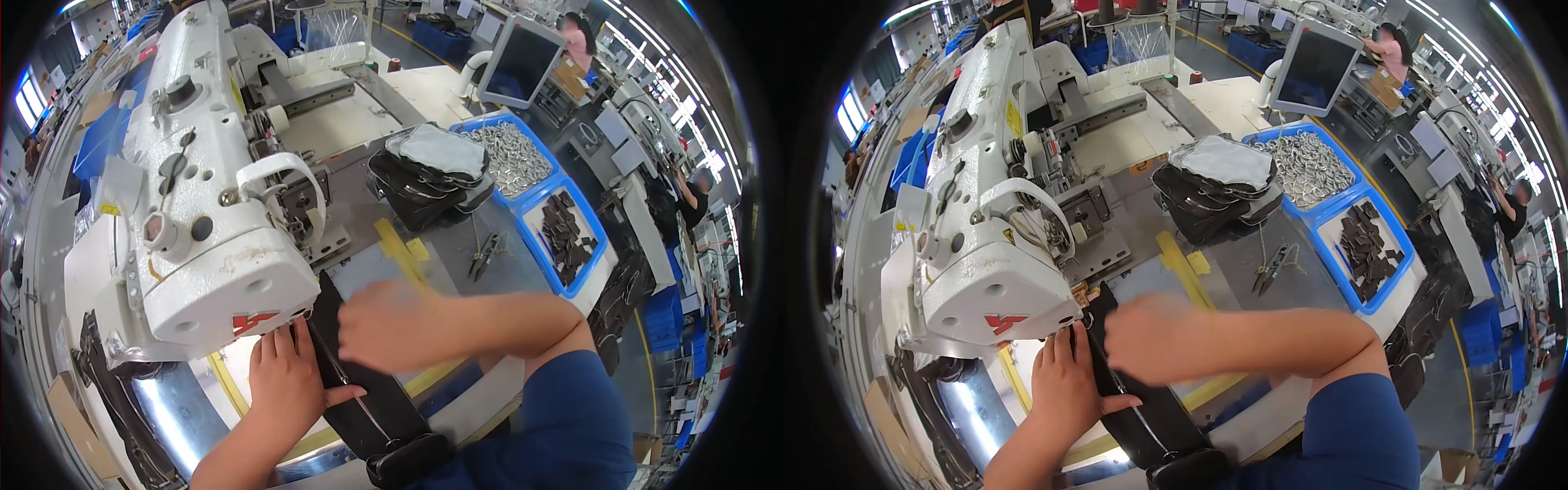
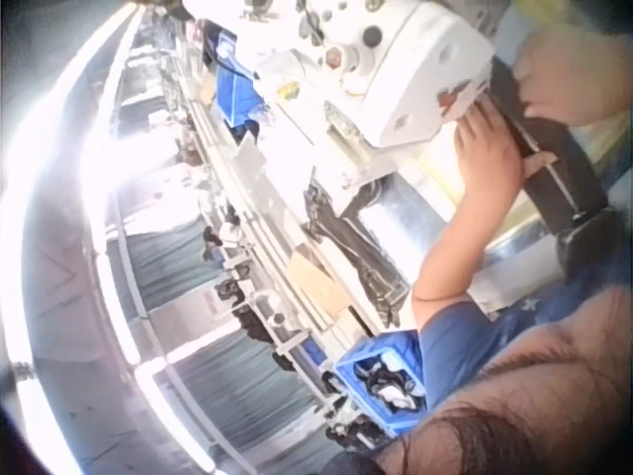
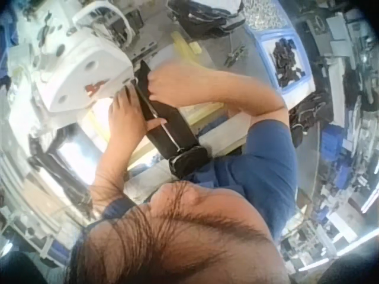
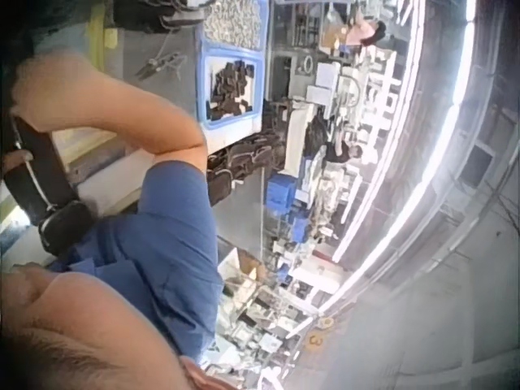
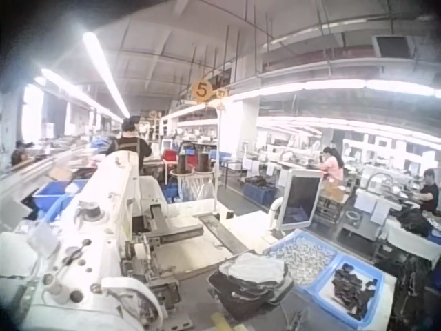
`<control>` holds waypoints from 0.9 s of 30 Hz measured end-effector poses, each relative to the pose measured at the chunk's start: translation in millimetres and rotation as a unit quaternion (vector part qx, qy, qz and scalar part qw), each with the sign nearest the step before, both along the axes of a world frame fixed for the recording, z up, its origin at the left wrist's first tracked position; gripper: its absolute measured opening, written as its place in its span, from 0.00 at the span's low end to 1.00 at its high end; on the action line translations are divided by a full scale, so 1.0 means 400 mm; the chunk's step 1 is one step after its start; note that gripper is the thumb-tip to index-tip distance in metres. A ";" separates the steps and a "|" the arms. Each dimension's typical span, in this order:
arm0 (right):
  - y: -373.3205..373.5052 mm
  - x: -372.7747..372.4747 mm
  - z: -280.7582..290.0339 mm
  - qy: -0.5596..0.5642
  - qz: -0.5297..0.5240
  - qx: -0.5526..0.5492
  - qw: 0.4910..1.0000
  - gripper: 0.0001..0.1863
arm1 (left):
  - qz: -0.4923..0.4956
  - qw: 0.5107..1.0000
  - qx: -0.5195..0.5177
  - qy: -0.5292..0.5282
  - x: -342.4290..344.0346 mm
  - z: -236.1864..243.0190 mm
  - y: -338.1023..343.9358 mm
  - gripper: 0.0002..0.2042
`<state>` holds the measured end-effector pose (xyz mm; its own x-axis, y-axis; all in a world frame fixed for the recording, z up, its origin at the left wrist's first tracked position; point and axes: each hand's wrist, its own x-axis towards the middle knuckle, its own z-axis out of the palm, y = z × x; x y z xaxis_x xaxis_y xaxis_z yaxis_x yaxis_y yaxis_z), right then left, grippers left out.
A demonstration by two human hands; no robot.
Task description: The person operates an industrial sewing machine to stitch zippers onto black fabric pouches. They align the zipper tape with the fabric edge, guide the material under the presser foot, and sew along the seam. After stitching, they trim the thread and inspect the finished pouch before moving to the next unit.
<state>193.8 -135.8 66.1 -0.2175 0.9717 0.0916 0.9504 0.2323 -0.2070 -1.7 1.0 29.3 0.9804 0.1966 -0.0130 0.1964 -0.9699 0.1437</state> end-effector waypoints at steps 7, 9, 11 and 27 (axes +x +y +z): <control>-0.112 0.360 0.014 -0.091 -0.493 0.113 0.858 0.05 | 0.014 1.000 0.017 0.006 -0.012 -0.005 0.000 0.70; -0.157 0.393 0.010 -0.089 -0.496 0.080 0.860 0.05 | 0.007 1.000 0.010 0.005 0.000 -0.006 -0.003 0.69; -0.170 0.376 0.039 -0.062 -0.487 0.131 0.861 0.04 | 0.003 1.000 0.011 -0.009 0.000 -0.005 -0.001 0.68; -0.081 -0.070 0.099 0.310 0.071 0.113 0.941 0.06 | 0.028 0.691 -0.701 -0.174 -0.063 0.038 0.024 0.45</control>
